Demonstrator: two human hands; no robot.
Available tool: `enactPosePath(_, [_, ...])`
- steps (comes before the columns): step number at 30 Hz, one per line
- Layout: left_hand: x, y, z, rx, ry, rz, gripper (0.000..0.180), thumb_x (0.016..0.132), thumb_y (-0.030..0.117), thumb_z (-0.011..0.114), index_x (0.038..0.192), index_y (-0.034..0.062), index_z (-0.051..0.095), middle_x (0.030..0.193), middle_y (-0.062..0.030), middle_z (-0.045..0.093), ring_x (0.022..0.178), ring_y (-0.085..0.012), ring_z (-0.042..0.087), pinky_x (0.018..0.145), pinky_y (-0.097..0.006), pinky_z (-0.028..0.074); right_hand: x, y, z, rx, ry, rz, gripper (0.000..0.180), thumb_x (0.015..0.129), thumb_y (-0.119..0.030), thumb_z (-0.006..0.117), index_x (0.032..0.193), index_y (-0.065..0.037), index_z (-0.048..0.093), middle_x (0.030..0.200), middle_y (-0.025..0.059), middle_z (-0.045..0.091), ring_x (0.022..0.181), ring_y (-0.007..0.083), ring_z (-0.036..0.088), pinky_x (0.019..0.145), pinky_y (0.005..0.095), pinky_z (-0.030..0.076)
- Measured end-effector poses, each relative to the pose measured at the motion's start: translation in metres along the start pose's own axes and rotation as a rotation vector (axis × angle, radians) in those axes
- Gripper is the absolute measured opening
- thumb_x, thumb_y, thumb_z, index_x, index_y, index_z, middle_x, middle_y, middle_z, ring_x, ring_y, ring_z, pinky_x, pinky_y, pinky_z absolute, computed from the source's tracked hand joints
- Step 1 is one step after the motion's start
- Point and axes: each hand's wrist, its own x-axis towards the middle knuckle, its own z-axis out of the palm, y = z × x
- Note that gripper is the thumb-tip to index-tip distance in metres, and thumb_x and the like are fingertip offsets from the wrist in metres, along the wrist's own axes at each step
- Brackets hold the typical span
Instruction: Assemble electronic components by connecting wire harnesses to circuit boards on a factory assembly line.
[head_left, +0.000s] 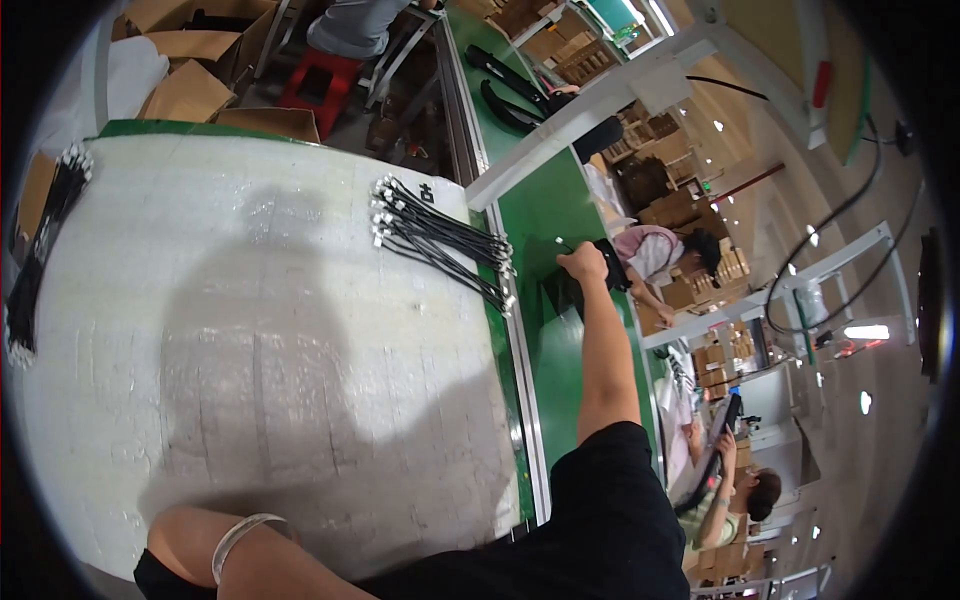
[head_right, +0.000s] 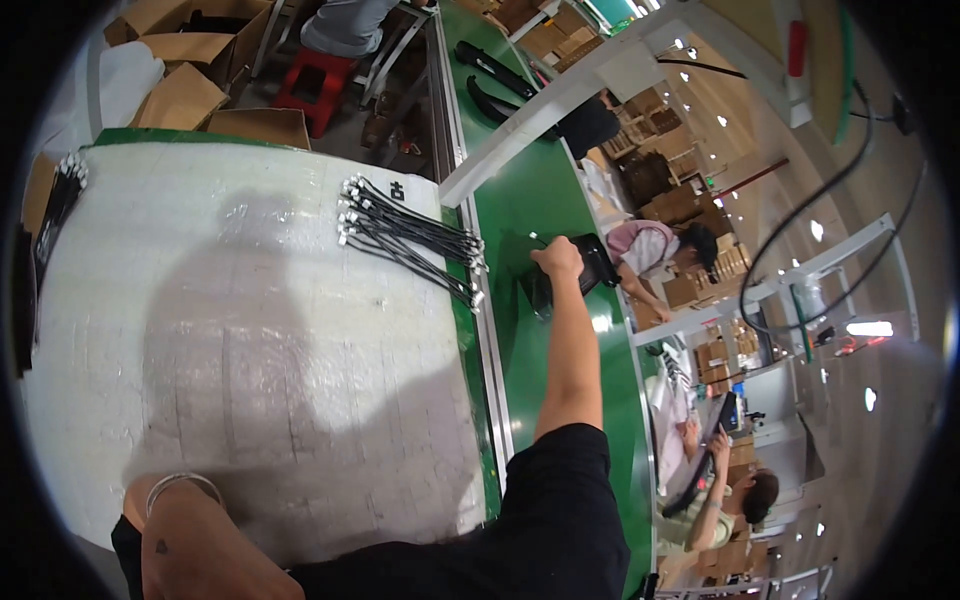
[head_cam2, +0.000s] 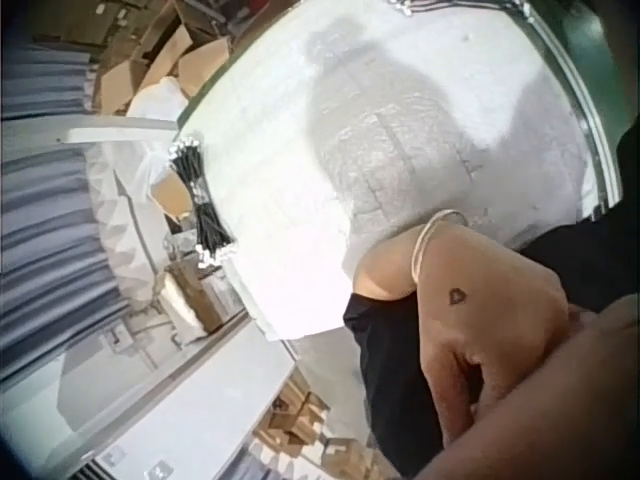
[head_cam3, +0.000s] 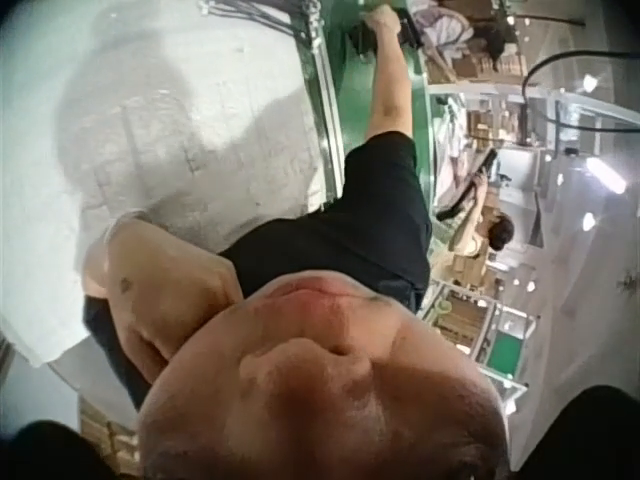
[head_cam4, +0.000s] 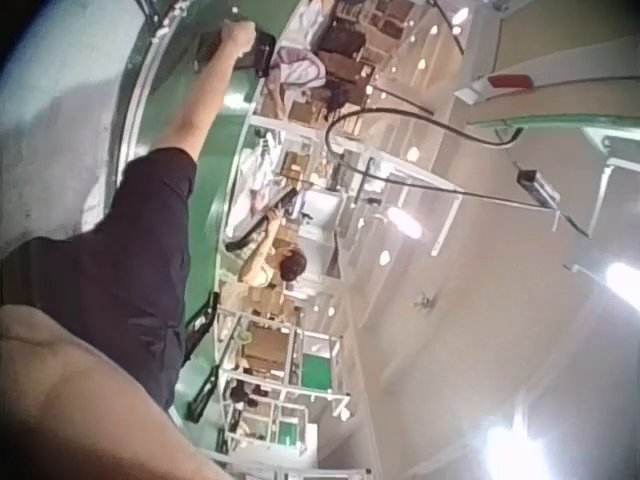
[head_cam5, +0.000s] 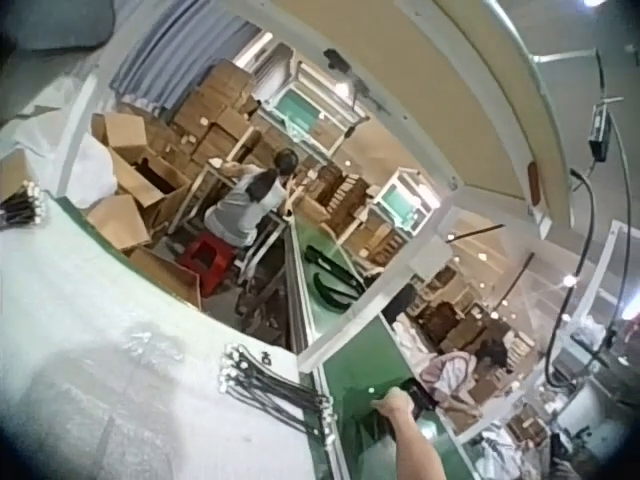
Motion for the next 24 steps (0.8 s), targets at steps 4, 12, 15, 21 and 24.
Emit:
enactPosePath(4, [0.002, 0.000, 0.034, 0.106, -0.099, 0.111, 0.029, 0.085, 0.035, 0.059, 0.082, 0.0066, 0.066, 0.077, -0.0131, 0.062, 0.066, -0.0313, 0.061, 0.057, -0.037, 0.050, -0.062, 0.072, -0.059, 0.068, 0.093, -0.199, 0.047, 0.065, -0.044, 0.073, 0.084, -0.002, 0.069, 0.074, 0.0163, 0.066, 0.070, 0.0278, 0.065, 0.066, 0.0389, 0.049])
enactPosePath(12, [0.006, -0.019, 0.062, 0.048, -0.118, 0.009, 0.028, 0.085, 0.032, 0.061, 0.076, 0.0058, 0.066, 0.070, -0.0120, 0.062, 0.062, -0.0296, 0.060, 0.055, -0.034, 0.050, -0.359, 0.081, -0.206, 0.472, 0.275, -0.774, 0.034, 0.063, -0.024, 0.079, 0.061, -0.001, 0.053, 0.056, 0.0042, 0.049, 0.051, 0.0156, 0.048, 0.047, 0.0288, 0.036])
enactPosePath(15, [0.002, -0.038, 0.076, 0.051, -0.112, -0.018, 0.027, 0.086, 0.029, 0.060, 0.074, 0.0057, 0.066, 0.068, -0.0110, 0.062, 0.061, -0.0282, 0.060, 0.054, -0.034, 0.050, -0.403, 0.073, -0.211, 0.365, 0.219, -1.195, 0.049, 0.058, -0.029, 0.083, 0.051, -0.011, 0.038, 0.051, 0.0007, 0.037, 0.043, 0.0173, 0.038, 0.038, 0.0300, 0.024])
enactPosePath(21, [0.032, -0.044, 0.071, -0.036, -0.082, -0.112, 0.024, 0.086, 0.019, 0.058, 0.069, 0.0050, 0.065, 0.066, -0.0091, 0.060, 0.061, -0.0255, 0.060, 0.051, -0.032, 0.048, -0.351, 0.006, -0.099, 0.182, 0.199, -1.432, 0.028, 0.062, -0.026, 0.071, 0.067, -0.011, 0.048, 0.071, 0.0011, 0.044, 0.070, 0.0183, 0.049, 0.051, 0.0312, 0.045])
enactPosePath(24, [0.022, -0.050, 0.084, 0.046, -0.124, 0.012, 0.023, 0.084, 0.017, 0.059, 0.065, 0.0048, 0.062, 0.065, -0.0093, 0.060, 0.060, -0.0254, 0.059, 0.051, -0.033, 0.047, -0.327, -0.018, -0.052, 0.260, 0.113, -1.415, 0.031, 0.057, -0.023, 0.077, 0.077, -0.008, 0.059, 0.079, 0.0005, 0.053, 0.081, 0.0194, 0.052, 0.061, 0.0296, 0.049])
